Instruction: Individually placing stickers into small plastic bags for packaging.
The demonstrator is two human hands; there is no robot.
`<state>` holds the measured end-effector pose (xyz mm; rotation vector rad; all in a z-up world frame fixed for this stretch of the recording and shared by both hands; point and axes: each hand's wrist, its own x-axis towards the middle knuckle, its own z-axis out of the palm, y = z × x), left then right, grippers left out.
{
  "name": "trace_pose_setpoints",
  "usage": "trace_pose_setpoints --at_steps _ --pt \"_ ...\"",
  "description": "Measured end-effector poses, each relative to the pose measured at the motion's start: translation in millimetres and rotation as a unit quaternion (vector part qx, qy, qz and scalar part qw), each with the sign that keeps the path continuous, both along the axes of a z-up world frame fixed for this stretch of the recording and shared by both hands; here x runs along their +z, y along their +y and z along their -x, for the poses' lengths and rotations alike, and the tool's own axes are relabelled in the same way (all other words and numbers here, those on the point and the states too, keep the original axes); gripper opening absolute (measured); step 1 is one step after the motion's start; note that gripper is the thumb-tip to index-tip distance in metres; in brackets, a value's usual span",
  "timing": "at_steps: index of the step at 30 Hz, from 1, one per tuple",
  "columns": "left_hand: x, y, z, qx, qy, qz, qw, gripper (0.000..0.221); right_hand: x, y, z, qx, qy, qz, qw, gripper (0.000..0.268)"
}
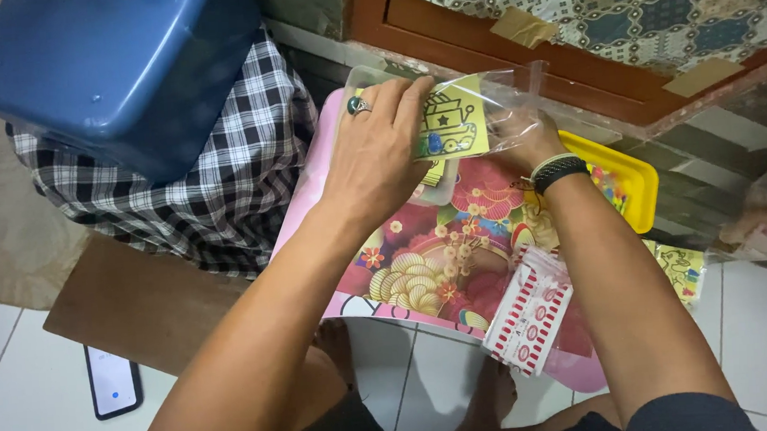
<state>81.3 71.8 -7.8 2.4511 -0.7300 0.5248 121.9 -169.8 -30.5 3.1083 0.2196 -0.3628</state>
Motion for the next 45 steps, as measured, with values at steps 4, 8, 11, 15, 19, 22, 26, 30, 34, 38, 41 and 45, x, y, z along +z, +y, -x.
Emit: trace_pose_setpoints --at_steps 4,8,11,15,19,22,26,30,34,38,41,45 --pt "2.0 -1.6 -0.3 -0.007 0.013 0.000 1.000 0.095 -102.1 -85.0 -47.1 -0.184 -0.013 -0.185 0.965 0.040" --pt "1.3 -3.1 0.8 -0.006 0.017 -0.004 1.000 0.094 -53.6 -64.8 -29.3 -0.054 -0.002 -0.173 0.983 0.029" --pt "2.2 -2.1 1.8 -0.005 0.015 -0.007 1.000 0.094 -51.1 -63.4 -26.2 -0.028 0.020 -0.123 0.992 0.030" --pt "-2.8 -1.0 -0.7 -0.004 0.001 -0.015 1.000 0.097 -68.5 -77.2 -22.8 -0.031 -0.007 -0.163 0.986 0.032" --pt "-0.5 0.2 0.5 -0.006 0.005 -0.012 1.000 0.096 -65.9 -65.4 -17.8 -0.093 -0.017 -0.135 0.986 0.037" --pt "-2.3 0.3 -0.6 -0.005 0.005 -0.017 1.000 0.098 -40.4 -50.7 -7.2 -0.081 -0.027 -0.178 0.980 0.029" --pt "-7.4 0.4 -3.6 -0.008 0.002 -0.017 1.000 0.099 -46.2 -60.3 -4.2 -0.017 -0.100 -0.187 0.977 0.020" --pt "-5.1 -0.3 -2.1 -0.005 0.002 -0.021 1.000 0.100 -59.8 -81.5 -6.1 0.058 -0.195 -0.200 0.959 0.022" --pt "-1.1 -0.4 -0.5 -0.013 0.005 -0.015 1.000 0.099 -41.8 -79.8 23.6 0.010 -0.284 -0.250 0.926 0.007" --pt "-1.7 -3.5 2.3 -0.018 0.009 -0.014 1.000 0.098 -24.6 -101.2 46.7 -0.023 -0.328 -0.314 0.891 0.004" --pt "-4.1 -9.1 5.2 -0.026 0.008 -0.018 0.999 0.097 9.9 -103.8 77.6 -0.057 -0.320 -0.395 0.859 0.007" --pt "2.9 -16.9 17.4 -0.059 -0.006 0.039 0.997 0.085 70.5 -82.1 134.3 -0.088 -0.263 -0.484 0.830 0.011"
